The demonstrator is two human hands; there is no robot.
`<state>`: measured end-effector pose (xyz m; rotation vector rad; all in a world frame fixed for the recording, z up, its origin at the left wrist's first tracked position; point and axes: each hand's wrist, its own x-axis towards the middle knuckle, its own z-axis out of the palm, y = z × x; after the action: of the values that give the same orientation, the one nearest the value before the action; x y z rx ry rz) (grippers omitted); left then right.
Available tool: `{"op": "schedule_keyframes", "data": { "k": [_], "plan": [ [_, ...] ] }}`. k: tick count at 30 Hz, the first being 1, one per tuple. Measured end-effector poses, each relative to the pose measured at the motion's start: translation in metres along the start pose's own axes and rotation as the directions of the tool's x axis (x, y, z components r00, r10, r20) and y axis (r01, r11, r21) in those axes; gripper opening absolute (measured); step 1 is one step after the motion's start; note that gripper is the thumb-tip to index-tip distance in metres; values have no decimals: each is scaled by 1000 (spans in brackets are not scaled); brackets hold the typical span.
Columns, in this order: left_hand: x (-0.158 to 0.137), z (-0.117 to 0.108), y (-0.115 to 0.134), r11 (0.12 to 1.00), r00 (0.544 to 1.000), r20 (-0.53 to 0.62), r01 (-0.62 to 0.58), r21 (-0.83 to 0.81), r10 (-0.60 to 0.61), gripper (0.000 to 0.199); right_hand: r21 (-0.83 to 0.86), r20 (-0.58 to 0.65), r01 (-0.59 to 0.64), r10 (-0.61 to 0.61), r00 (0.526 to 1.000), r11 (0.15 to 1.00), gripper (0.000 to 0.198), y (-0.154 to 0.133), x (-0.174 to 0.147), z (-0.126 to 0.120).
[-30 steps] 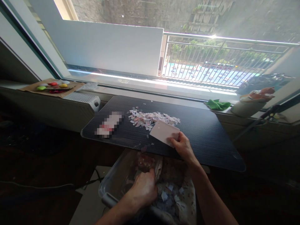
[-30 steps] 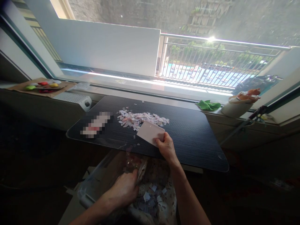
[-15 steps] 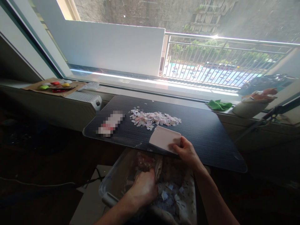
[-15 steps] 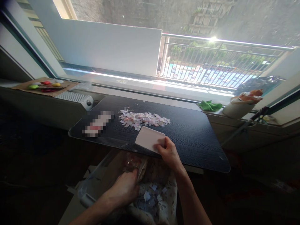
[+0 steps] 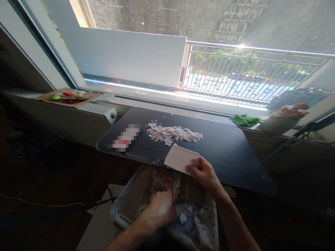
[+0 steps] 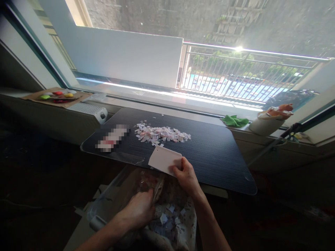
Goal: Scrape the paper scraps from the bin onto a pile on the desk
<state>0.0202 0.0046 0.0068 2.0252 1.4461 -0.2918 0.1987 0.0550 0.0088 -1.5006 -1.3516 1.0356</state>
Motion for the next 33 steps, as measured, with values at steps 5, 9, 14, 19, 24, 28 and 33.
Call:
{"op": "schedule_keyframes", "data": {
  "k": [5,9,14,19,24,28,33],
  "plan": [
    [-1,0,-1,1000,1000,1,4,7,-4,38,78,42,-12,9,999,997,21,-1,-4,3],
    [0,2,-4,1000,1000,-31,-1,11,2,33,64,-38,-1,3,999,998,20,2,-1,-5],
    [-2,-5,-8,999,999,-35,42,-1,-42,34,95,26,-9,7,1000,995,23,2,16,-17],
    [-7,-9,-19,996,994,-67,85,-4,-85,34,-54,-285,-10,-5,959,998,29,8,40,-22],
    [-13,0,-26,996,991,-107,86,-1,-85,33,-281,-407,-13,-107,907,960,25,17,46,-17],
    [-22,10,-27,998,987,-146,65,10,-63,34,-302,-396,3,-128,910,953,22,15,45,-15],
    [-21,24,-35,995,991,-92,101,-2,-101,36,-283,-426,50,-172,888,958,18,12,45,-14]
  ]
}}
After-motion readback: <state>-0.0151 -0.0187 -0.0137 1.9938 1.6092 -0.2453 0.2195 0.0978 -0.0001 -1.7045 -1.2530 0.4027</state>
